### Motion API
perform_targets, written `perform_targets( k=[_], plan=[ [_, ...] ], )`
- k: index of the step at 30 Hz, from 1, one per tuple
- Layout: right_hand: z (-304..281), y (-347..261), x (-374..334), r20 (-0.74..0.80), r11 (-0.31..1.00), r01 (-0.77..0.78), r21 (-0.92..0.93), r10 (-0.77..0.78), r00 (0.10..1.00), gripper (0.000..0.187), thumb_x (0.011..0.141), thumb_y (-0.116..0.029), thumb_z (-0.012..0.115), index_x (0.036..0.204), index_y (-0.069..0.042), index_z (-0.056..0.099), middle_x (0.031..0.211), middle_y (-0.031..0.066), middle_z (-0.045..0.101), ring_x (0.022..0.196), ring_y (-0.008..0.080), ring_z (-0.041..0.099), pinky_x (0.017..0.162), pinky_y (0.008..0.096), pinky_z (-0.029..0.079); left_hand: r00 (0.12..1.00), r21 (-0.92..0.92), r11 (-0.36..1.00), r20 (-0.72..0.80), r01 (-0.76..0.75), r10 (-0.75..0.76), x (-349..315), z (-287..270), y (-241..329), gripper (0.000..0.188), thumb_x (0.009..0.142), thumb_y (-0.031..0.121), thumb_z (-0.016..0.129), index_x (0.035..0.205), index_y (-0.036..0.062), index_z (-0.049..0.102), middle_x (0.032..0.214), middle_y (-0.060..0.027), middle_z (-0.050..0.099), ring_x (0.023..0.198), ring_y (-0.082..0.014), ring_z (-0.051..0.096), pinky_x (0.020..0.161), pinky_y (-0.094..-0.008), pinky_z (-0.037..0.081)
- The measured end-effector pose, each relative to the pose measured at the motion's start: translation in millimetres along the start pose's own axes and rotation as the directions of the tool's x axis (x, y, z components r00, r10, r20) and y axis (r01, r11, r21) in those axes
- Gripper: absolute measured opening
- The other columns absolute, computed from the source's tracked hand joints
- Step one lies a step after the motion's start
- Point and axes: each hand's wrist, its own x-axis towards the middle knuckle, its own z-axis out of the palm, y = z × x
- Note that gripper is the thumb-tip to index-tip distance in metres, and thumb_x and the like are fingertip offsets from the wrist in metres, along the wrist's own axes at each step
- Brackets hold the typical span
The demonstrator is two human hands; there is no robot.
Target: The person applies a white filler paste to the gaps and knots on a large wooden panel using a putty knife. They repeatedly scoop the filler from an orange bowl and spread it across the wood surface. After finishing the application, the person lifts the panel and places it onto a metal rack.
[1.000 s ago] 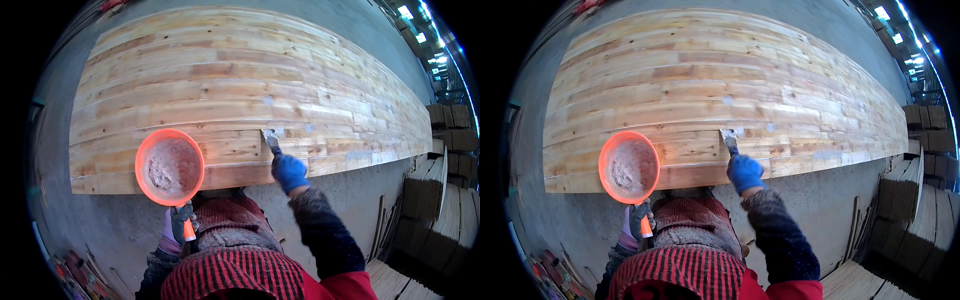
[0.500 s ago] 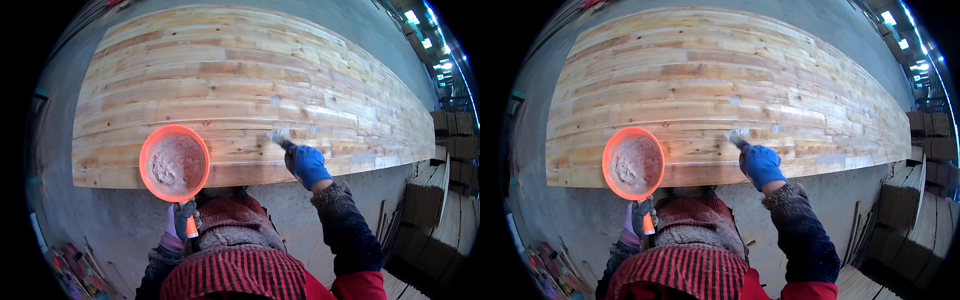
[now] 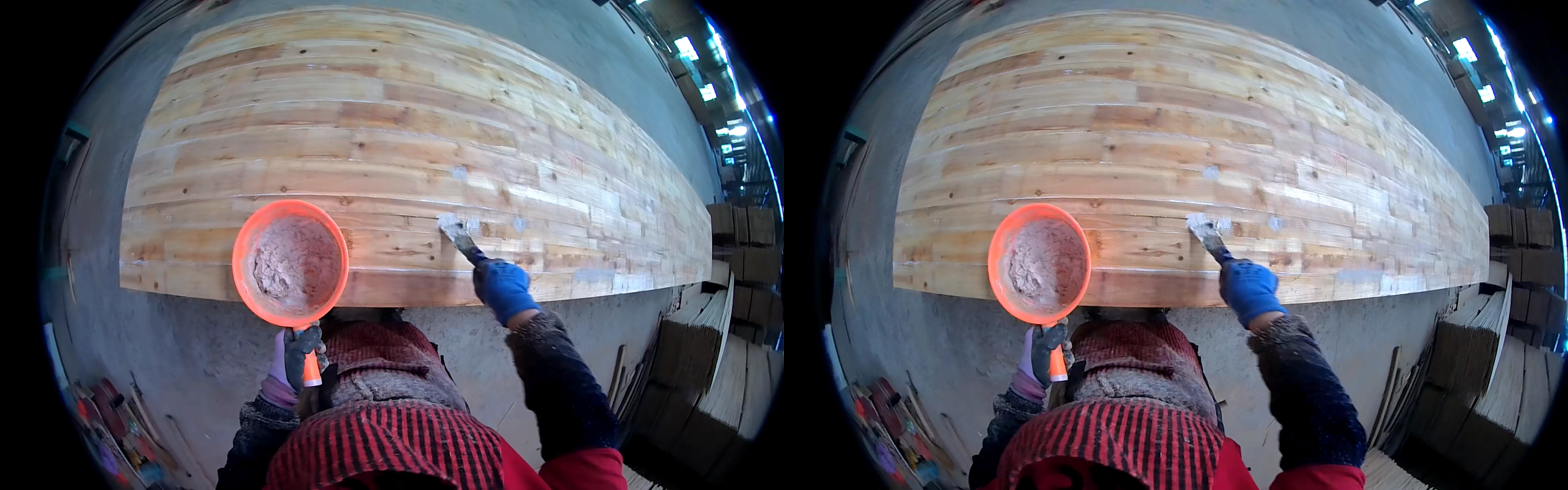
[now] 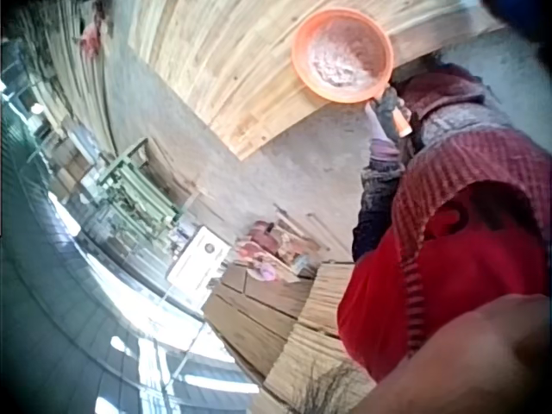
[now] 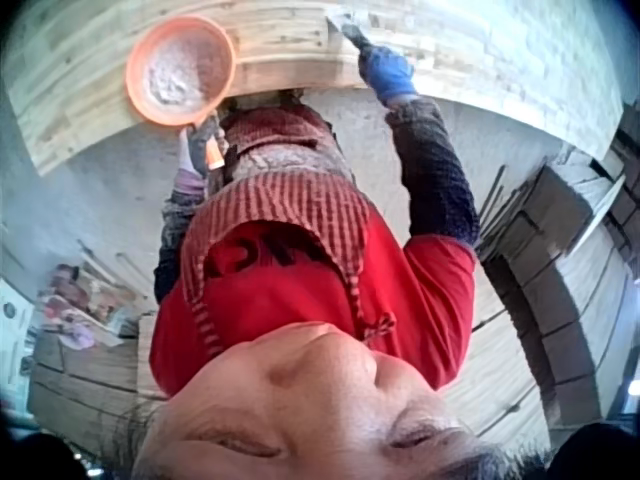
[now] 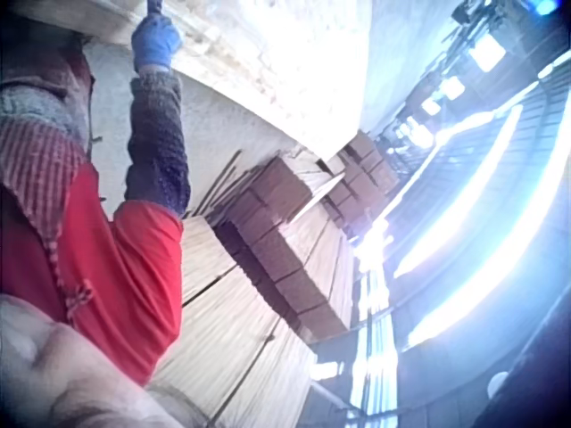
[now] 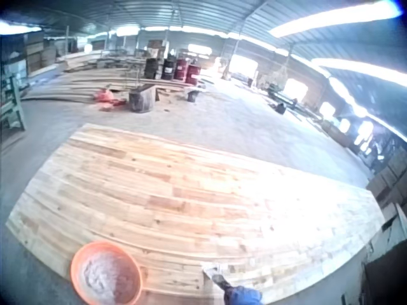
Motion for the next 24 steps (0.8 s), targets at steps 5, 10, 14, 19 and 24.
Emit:
perform_targets(
  k=[5, 10, 14, 19, 24],
  plan=[
    [-47, 21, 13, -0.188, 0.985, 0.126, -0.120, -0.147, 0.971, 0.022, 0.089, -0.029, 0.055, 0.094, -0.014, 0.070, 0.090, 0.0128, 0.070, 0.073, 0.0302, 0.069, 0.062, 0.0461, 0.053, 1.000, -0.003, 1.000, -0.002, 0.027, -0.027, -2, -6, -1, 0.027, 0.085, 0.016, 0.065, 0.108, 0.0059, 0.055, 0.079, -0.0027, 0.054, 0.060, -0.0140, 0.056, 0.051, -0.0295, 0.051],
    [-20, 48, 14, 0.030, 0.986, 0.062, -0.152, -0.058, 0.998, 0.024, 0.090, -0.028, 0.054, 0.103, -0.016, 0.070, 0.093, 0.0102, 0.072, 0.081, 0.0304, 0.070, 0.066, 0.0455, 0.054, 1.000, -0.014, 1.000, -0.003, 0.010, -0.010, -4, 4, 6, 0.027, 0.084, 0.015, 0.066, 0.107, 0.0044, 0.055, 0.080, -0.0020, 0.053, 0.062, -0.0134, 0.055, 0.051, -0.0287, 0.050],
    [-73, 44, 7, 0.065, 0.962, 0.171, -0.211, -0.161, 0.985, 0.024, 0.088, -0.025, 0.054, 0.102, -0.014, 0.070, 0.090, 0.0110, 0.072, 0.083, 0.0303, 0.070, 0.066, 0.0466, 0.054, 1.000, 0.030, 0.999, 0.000, 0.013, -0.013, -2, -3, 5, 0.028, 0.084, 0.016, 0.067, 0.106, 0.0035, 0.055, 0.078, -0.0018, 0.052, 0.061, -0.0134, 0.055, 0.051, -0.0287, 0.050],
    [-37, -20, 23, -0.099, 0.983, 0.149, -0.104, -0.160, 0.982, 0.022, 0.089, -0.028, 0.055, 0.088, -0.011, 0.070, 0.078, 0.0134, 0.070, 0.067, 0.0328, 0.068, 0.062, 0.0466, 0.053, 0.999, 0.032, 0.999, 0.018, 0.034, -0.035, 1, -3, 3, 0.028, 0.088, 0.020, 0.065, 0.109, 0.0062, 0.054, 0.077, -0.0033, 0.054, 0.060, -0.0134, 0.055, 0.052, -0.0282, 0.050],
    [-59, -17, 3, 0.029, 0.978, 0.177, -0.112, -0.174, 0.984, 0.027, 0.091, -0.026, 0.051, 0.095, -0.009, 0.071, 0.089, 0.0150, 0.072, 0.079, 0.0308, 0.071, 0.065, 0.0474, 0.055, 1.000, 0.025, 0.999, 0.013, 0.024, -0.024, -1, -9, 1, 0.026, 0.087, 0.021, 0.065, 0.105, 0.0051, 0.054, 0.076, -0.0044, 0.055, 0.059, -0.0148, 0.056, 0.052, -0.0291, 0.051]
  ],
)
